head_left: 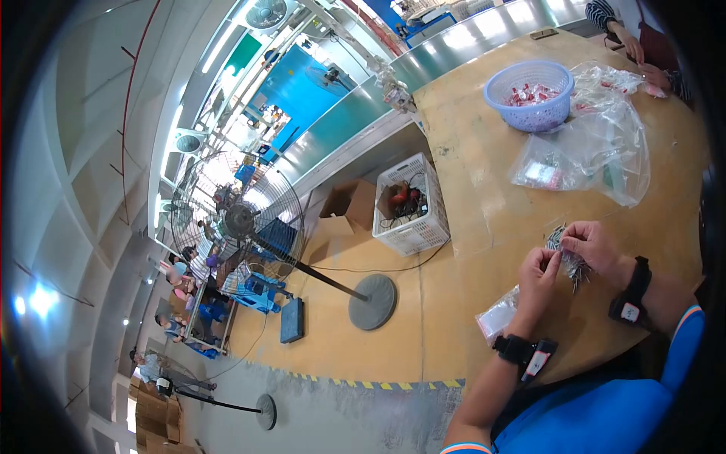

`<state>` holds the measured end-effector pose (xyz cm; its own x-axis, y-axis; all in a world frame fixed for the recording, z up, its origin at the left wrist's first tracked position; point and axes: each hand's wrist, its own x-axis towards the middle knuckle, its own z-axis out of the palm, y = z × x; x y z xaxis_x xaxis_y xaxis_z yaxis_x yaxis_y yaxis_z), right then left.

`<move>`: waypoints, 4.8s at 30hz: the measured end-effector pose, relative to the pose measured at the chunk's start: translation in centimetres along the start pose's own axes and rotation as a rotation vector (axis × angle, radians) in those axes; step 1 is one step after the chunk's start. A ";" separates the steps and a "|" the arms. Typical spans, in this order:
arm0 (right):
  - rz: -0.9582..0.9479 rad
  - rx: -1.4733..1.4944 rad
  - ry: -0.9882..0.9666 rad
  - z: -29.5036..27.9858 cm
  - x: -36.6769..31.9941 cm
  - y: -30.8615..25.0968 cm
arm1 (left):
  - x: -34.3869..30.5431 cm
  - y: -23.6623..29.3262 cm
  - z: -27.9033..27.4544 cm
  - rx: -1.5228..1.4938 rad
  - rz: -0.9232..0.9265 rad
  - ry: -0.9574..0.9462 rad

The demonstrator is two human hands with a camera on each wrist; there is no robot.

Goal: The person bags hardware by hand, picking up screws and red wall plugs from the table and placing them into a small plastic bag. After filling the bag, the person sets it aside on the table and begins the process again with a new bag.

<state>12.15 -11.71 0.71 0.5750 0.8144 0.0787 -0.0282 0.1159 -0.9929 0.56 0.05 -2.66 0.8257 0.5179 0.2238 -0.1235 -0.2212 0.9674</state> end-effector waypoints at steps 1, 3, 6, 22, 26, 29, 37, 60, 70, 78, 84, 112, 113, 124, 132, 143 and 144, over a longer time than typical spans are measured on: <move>0.009 0.026 -0.008 0.2 -0.1 -0.3 | 0.1 0.3 -0.1 0.019 0.030 0.021; -0.001 0.079 -0.008 0.9 -0.3 -0.5 | -0.1 0.8 -0.1 0.055 0.080 0.067; -0.058 0.028 -0.002 1.0 -0.3 -0.6 | 0.1 -0.8 0.0 0.032 0.075 0.102; -0.331 -0.371 0.059 0.4 -0.3 -0.3 | 0.2 0.0 0.2 -0.431 -0.172 -0.021; -0.238 -0.309 0.061 -0.1 -0.1 0.3 | 0.7 -1.0 0.2 -0.202 0.128 0.071; -0.155 -0.302 -0.011 -0.3 -0.3 -0.5 | 0.5 0.1 -0.3 0.032 0.251 0.097; 0.051 -0.225 -0.154 -0.5 -0.1 -0.6 | -0.3 1.9 -0.8 0.338 0.282 0.051; -0.048 -0.283 -0.180 -1.5 -0.2 -1.0 | 0.0 2.5 0.0 0.456 0.342 0.139; -0.013 -0.239 -0.229 -1.5 0.0 -0.8 | 0.0 2.8 -0.3 0.530 0.317 0.077; -0.026 -0.338 -0.290 -1.9 0.1 -0.8 | -0.1 2.6 -0.5 0.556 0.365 0.046; -0.041 -0.389 -0.153 -1.0 -0.3 -1.1 | 0.1 3.0 0.0 0.485 0.274 0.088; -0.141 -0.495 -0.032 -0.2 -0.4 -0.1 | 0.1 2.9 0.3 0.551 0.264 0.302; -0.081 -0.424 -0.033 -0.3 -0.4 -0.2 | 0.1 3.0 0.2 0.485 0.259 0.321; 0.079 -0.164 -0.011 -1.3 0.2 -0.2 | -0.2 3.8 0.4 0.706 0.410 0.111; 0.153 -0.061 -0.066 -1.4 0.2 -0.3 | -0.2 3.6 0.2 0.538 0.284 0.088; 0.012 -0.168 -0.244 -2.8 0.8 -1.4 | -0.5 3.4 -0.3 -0.091 -0.072 0.024; 0.041 -0.144 -0.228 -2.9 0.9 -1.5 | -0.5 3.3 -0.5 -0.150 -0.098 0.022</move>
<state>15.06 -12.76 2.05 0.3760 0.9257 0.0404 0.0783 0.0117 -0.9969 -0.50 -0.54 0.48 0.8257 0.5492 0.1286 -0.1251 -0.0440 0.9912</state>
